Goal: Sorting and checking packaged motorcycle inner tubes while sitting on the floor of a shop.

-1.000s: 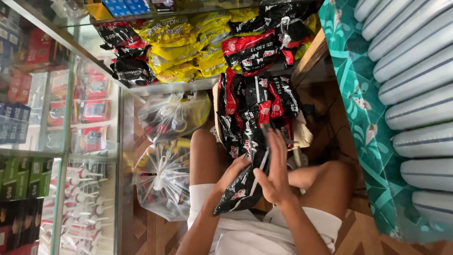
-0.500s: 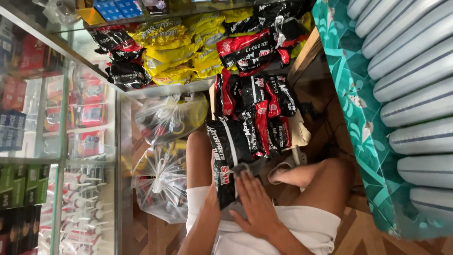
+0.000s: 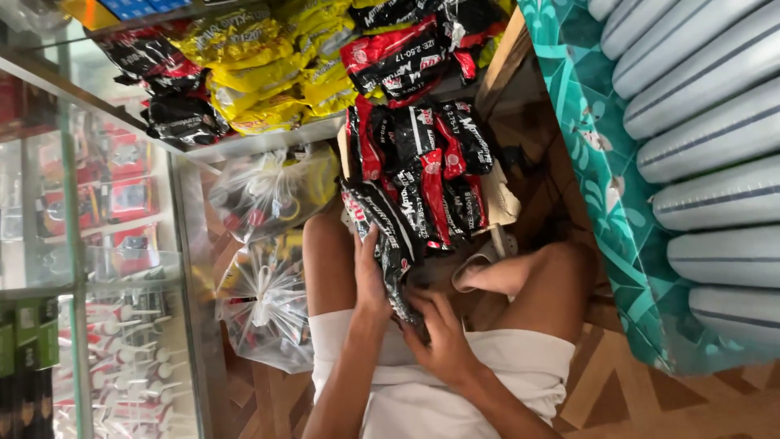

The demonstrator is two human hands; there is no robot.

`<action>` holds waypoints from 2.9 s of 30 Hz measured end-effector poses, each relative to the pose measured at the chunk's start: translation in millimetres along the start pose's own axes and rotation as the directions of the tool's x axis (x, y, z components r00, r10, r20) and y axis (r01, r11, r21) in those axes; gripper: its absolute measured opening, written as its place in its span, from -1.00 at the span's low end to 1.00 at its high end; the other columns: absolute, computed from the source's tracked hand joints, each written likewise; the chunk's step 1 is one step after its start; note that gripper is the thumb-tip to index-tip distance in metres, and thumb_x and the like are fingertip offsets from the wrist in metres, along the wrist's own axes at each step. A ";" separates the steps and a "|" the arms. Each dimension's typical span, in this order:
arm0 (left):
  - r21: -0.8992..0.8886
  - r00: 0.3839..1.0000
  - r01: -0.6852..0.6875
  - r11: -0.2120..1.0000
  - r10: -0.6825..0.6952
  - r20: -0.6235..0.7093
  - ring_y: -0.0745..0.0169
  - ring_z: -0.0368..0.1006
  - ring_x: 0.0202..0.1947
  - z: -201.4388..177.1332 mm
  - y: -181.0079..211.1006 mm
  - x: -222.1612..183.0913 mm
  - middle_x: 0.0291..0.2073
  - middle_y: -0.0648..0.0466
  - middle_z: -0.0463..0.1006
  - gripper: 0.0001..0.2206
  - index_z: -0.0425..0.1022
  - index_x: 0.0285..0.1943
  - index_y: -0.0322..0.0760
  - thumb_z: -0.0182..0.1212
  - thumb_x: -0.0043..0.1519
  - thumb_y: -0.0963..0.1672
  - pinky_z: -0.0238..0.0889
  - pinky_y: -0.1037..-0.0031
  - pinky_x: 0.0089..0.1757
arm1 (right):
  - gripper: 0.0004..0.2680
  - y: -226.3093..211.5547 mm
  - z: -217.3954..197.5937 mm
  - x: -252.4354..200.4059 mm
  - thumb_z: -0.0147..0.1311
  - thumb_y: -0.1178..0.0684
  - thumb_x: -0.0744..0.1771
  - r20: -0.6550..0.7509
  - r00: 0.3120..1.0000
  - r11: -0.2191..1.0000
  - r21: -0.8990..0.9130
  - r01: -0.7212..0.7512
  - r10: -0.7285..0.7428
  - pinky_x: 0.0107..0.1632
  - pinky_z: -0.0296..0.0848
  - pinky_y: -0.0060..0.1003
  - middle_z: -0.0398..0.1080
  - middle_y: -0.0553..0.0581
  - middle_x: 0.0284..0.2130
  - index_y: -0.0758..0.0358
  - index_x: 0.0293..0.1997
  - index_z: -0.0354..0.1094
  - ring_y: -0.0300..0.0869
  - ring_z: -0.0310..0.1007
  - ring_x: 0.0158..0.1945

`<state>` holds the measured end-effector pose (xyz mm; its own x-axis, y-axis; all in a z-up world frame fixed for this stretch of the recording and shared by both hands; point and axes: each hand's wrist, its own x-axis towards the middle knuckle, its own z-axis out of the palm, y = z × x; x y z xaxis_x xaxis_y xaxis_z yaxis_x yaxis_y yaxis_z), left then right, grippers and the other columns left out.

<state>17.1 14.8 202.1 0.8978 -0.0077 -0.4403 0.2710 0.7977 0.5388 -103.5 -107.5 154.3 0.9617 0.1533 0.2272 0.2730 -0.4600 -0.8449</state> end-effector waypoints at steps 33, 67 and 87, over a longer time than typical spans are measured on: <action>0.596 0.975 -0.176 0.783 0.055 0.216 0.43 0.48 -0.34 -50.5 -169.1 126.3 -0.30 0.05 0.66 -0.82 0.61 -0.07 -0.40 0.38 0.20 -0.19 0.38 0.57 -0.26 | -0.40 187.3 -80.5 103.0 0.41 0.24 0.09 0.039 0.788 0.603 0.621 -0.501 0.615 -0.04 0.57 -0.13 0.47 0.03 -0.09 0.16 0.20 0.17 -0.18 0.51 -0.05; 0.546 0.979 0.171 0.820 -0.203 -0.001 0.27 0.40 -0.12 -116.5 -330.0 277.2 -0.15 0.08 0.48 -0.60 0.33 0.10 -0.31 0.03 0.03 -0.29 0.38 0.40 -0.05 | -0.41 351.6 -26.8 168.7 0.28 -0.41 0.19 -0.217 0.718 0.566 -0.483 -0.668 0.662 0.05 0.42 0.15 0.51 0.37 -0.05 0.08 0.23 0.24 0.28 0.48 0.03; 0.929 0.947 -0.140 0.341 0.320 0.025 0.17 0.47 -0.26 -135.9 -144.8 188.9 -0.26 -0.14 0.61 -0.78 0.58 -0.05 -0.43 0.23 0.20 -0.17 0.35 0.38 -0.19 | -0.72 296.7 -21.1 165.6 0.17 -0.28 0.28 -0.419 0.710 0.608 -0.370 -0.703 0.566 0.06 0.46 0.05 0.58 0.10 -0.23 0.08 -0.15 0.48 0.12 0.55 -0.04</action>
<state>100.2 -20.3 -56.7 0.9457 0.2330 -0.2265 0.2894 -0.2871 0.9131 137.3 -237.1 -48.5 0.8478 -0.5179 -0.1144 -0.5008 -0.7107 -0.4940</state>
